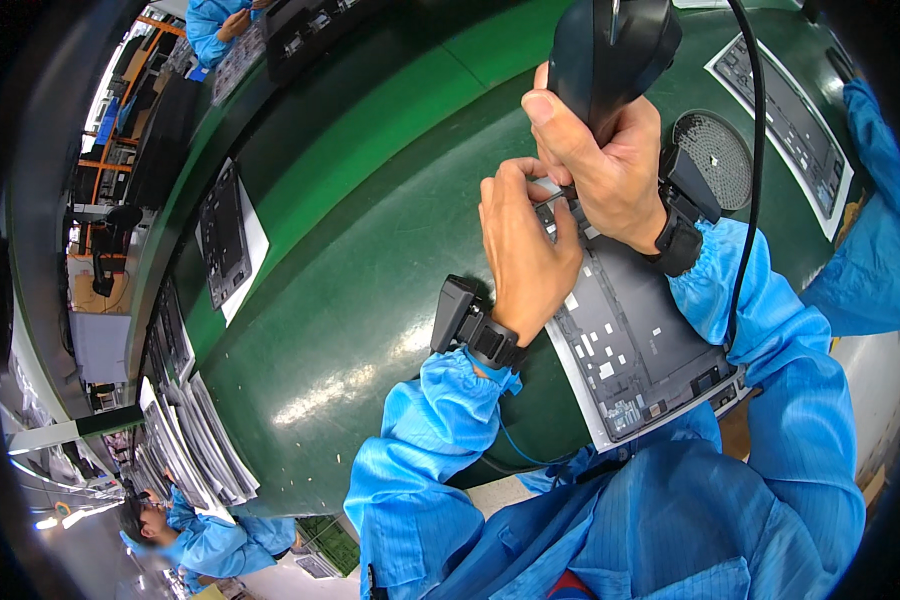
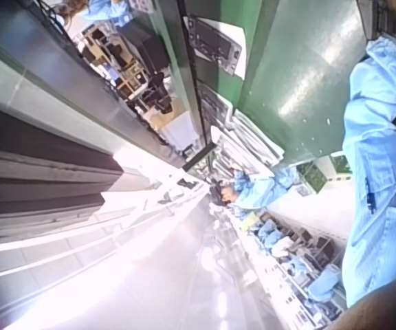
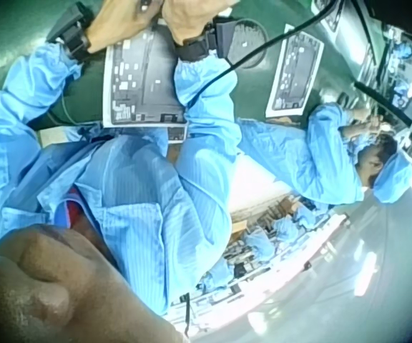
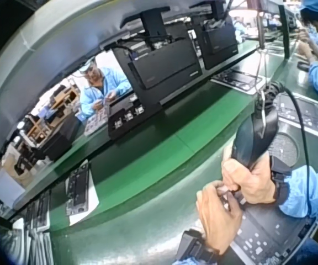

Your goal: The recorder uses an electric screwdriver to fasten components onto a flat electronic board or housing.

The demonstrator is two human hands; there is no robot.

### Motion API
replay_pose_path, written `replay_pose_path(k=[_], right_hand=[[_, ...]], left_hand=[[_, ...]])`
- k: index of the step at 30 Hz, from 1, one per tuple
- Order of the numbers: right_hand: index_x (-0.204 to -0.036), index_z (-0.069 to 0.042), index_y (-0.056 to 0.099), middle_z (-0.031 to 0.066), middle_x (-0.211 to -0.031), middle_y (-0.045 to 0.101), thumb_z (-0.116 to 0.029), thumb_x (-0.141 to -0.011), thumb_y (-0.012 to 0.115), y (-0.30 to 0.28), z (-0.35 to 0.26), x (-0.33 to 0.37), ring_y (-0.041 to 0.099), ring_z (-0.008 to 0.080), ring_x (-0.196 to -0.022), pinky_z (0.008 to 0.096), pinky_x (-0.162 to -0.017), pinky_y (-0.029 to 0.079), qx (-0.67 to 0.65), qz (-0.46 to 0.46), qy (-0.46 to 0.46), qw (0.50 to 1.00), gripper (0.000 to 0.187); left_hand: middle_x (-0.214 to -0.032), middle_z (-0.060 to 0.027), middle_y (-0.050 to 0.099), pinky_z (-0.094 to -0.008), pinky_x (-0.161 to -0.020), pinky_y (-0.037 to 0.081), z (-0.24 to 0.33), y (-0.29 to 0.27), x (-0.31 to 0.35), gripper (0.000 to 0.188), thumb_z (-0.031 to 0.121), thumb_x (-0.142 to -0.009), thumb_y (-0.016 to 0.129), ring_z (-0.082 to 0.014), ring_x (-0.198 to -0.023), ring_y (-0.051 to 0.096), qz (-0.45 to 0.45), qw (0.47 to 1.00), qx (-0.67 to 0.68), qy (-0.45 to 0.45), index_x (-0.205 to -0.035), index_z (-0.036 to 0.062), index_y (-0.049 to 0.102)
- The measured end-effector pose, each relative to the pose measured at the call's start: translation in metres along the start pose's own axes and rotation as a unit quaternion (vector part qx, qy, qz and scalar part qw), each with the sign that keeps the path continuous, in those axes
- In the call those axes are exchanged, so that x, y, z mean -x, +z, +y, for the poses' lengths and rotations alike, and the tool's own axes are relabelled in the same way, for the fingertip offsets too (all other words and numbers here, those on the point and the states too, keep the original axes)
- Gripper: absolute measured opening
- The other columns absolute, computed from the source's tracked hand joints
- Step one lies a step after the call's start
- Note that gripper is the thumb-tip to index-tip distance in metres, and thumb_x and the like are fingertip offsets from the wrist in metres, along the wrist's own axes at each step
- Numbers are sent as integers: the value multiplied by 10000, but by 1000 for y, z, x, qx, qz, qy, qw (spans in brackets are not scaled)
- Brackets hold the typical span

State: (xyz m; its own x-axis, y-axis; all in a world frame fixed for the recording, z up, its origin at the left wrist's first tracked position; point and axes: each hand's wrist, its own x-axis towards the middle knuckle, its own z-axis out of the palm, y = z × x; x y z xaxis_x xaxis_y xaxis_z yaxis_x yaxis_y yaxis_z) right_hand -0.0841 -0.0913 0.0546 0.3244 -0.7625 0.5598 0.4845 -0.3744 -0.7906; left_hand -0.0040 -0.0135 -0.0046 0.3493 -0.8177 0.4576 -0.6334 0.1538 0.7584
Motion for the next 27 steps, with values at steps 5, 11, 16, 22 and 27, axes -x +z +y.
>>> replay_pose_path(k=[5, 11, 16, 22, 27], right_hand=[[-895, -17, 592, -35, -629, 510, -142, -1016, 635, -3, 3, 1, 421, 21, -500, 219, -474, 327, 1, -13, 1, 1000, 179], [-971, -12, 606, -36, -654, 524, -151, -1006, 652, -3, 2, 1, 445, 27, -511, 215, -485, 345, -16, -1, 18, 1000, 150], [-1056, -3, 609, -6, -660, 534, -250, -1035, 607, -43, -35, -17, 479, 64, -526, 240, -502, 395, 19, 80, -42, 996, 247], [-1053, -28, 562, 21, -706, 510, -257, -1060, 573, -164, -51, -12, 470, 85, -555, 258, -526, 413, 74, 162, -74, 981, 230], [-1074, -27, 538, 17, -705, 502, -256, -1075, 540, -192, -52, -12, 465, 88, -556, 256, -524, 409, 118, 178, -78, 974, 229]], left_hand=[[-898, -128, 572, -444, -811, 400, 1, -1, 0, 354, -48, -783, 647, -313, -885, 529, 1, 1000, 0, 0, -1114, 12, 537], [-894, -127, 569, -441, -812, 400, 0, 1, 0, 366, -49, -782, 646, -309, -887, 532, 0, 1000, -6, 12, -1126, 14, 538], [-915, -137, 590, -414, -824, 468, -4, -2, 1, 366, -30, -827, 670, -297, -899, 579, -1, 1000, 2, 16, -1167, 5, 538], [-1028, -135, 677, -355, -882, 507, -5, -22, 4, 472, -13, -817, 711, -224, -935, 650, -71, 997, 31, -7, -1257, 7, 543], [-992, -107, 694, -338, -872, 477, 0, -21, 1, 481, -17, -817, 712, -200, -915, 637, -89, 996, -1, -2, -1269, 13, 549]])
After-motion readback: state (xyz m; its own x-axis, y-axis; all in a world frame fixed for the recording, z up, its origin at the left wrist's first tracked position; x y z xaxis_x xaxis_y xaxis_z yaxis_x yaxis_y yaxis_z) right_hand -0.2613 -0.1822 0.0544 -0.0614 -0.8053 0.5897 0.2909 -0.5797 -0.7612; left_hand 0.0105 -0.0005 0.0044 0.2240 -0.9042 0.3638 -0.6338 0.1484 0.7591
